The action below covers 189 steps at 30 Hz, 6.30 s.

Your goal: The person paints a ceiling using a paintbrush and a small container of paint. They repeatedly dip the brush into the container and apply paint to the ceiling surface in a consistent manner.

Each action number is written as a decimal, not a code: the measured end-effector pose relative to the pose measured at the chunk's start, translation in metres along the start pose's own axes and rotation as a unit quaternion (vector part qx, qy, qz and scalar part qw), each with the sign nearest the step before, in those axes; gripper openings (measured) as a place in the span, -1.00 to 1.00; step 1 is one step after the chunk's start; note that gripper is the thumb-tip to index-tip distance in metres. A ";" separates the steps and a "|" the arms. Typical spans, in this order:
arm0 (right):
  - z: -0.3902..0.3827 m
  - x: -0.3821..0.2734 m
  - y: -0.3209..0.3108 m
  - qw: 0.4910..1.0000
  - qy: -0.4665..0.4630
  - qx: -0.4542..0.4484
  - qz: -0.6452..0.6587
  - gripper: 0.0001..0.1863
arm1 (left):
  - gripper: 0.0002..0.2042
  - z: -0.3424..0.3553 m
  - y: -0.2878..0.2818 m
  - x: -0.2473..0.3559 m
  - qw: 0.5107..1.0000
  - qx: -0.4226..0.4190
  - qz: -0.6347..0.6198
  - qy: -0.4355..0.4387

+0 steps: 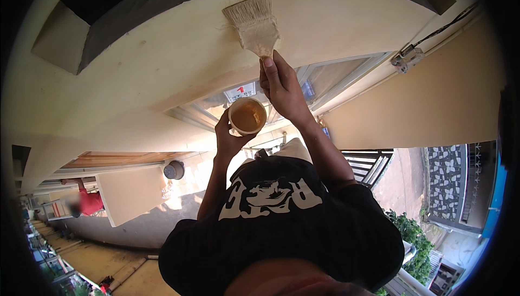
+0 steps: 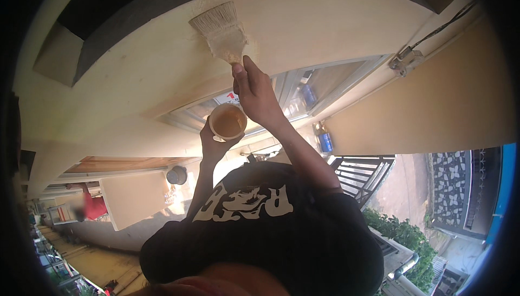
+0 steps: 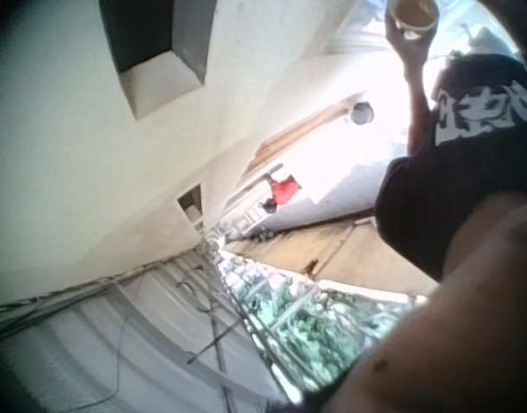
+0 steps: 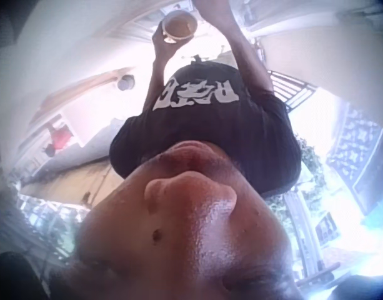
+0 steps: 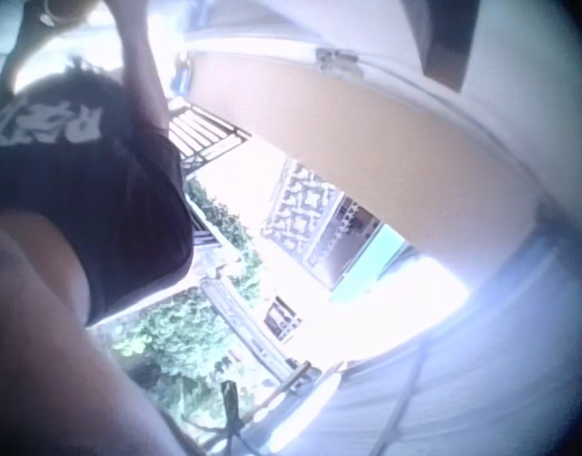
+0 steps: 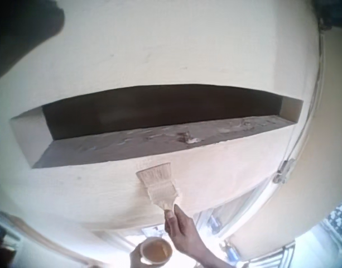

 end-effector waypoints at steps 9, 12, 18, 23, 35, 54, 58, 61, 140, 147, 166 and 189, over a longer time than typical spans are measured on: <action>-0.096 0.059 0.000 0.875 0.400 -0.027 0.271 -0.73 | -0.28 -0.038 -0.046 -0.022 0.990 0.123 0.069 0.000; -0.057 -0.003 -0.006 0.863 0.366 -0.045 0.344 -0.78 | -0.28 -0.037 -0.052 -0.025 0.989 0.132 0.068 -0.011; -0.041 -0.119 -0.008 0.923 0.212 -0.110 0.303 -0.75 | -0.26 -0.022 -0.047 -0.008 0.991 0.125 0.031 0.023; -0.026 -0.071 -0.001 0.964 0.183 -0.068 0.182 -0.65 | -0.26 -0.020 -0.037 -0.003 0.993 0.114 0.027 0.010; -0.072 0.025 0.001 0.831 0.417 -0.061 0.362 -0.76 | -0.24 -0.021 -0.042 -0.011 0.993 0.107 0.042 -0.002; -0.019 -0.092 0.003 0.712 -0.113 -0.321 -0.614 -0.83 | -0.24 0.010 -0.032 -0.001 0.985 0.159 0.009 0.064; -0.011 -0.085 0.031 0.666 -0.188 -0.334 -0.640 -0.87 | -0.23 0.010 -0.028 -0.005 0.987 0.150 0.015 0.064; -0.001 -0.085 0.047 0.656 -0.235 -0.348 -0.627 -0.90 | -0.23 0.011 -0.026 0.000 0.985 0.156 0.018 0.070; -0.060 0.005 -0.019 0.866 0.370 -0.062 0.331 -0.66 | -0.23 -0.013 -0.031 -0.030 0.994 0.096 0.038 -0.032; -0.048 0.015 -0.025 0.861 0.399 -0.058 0.309 -0.65 | -0.25 -0.024 -0.037 -0.039 0.991 0.127 0.037 -0.033; -0.072 0.107 -0.004 0.943 0.287 0.009 0.167 -0.59 | -0.27 -0.032 -0.039 -0.051 0.990 0.125 0.060 -0.034; -0.060 0.065 -0.024 0.928 0.318 0.010 0.192 -0.65 | -0.27 -0.025 -0.030 -0.043 0.994 0.089 0.042 -0.050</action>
Point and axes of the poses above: each hand's wrist, its own z-axis towards the middle knuckle, its own y-axis out of the palm, x = y × z, the point moved 3 cm from there along z, towards the middle knuckle, and after that the axes turned 2 degrees about y, right-handed, at the moved point
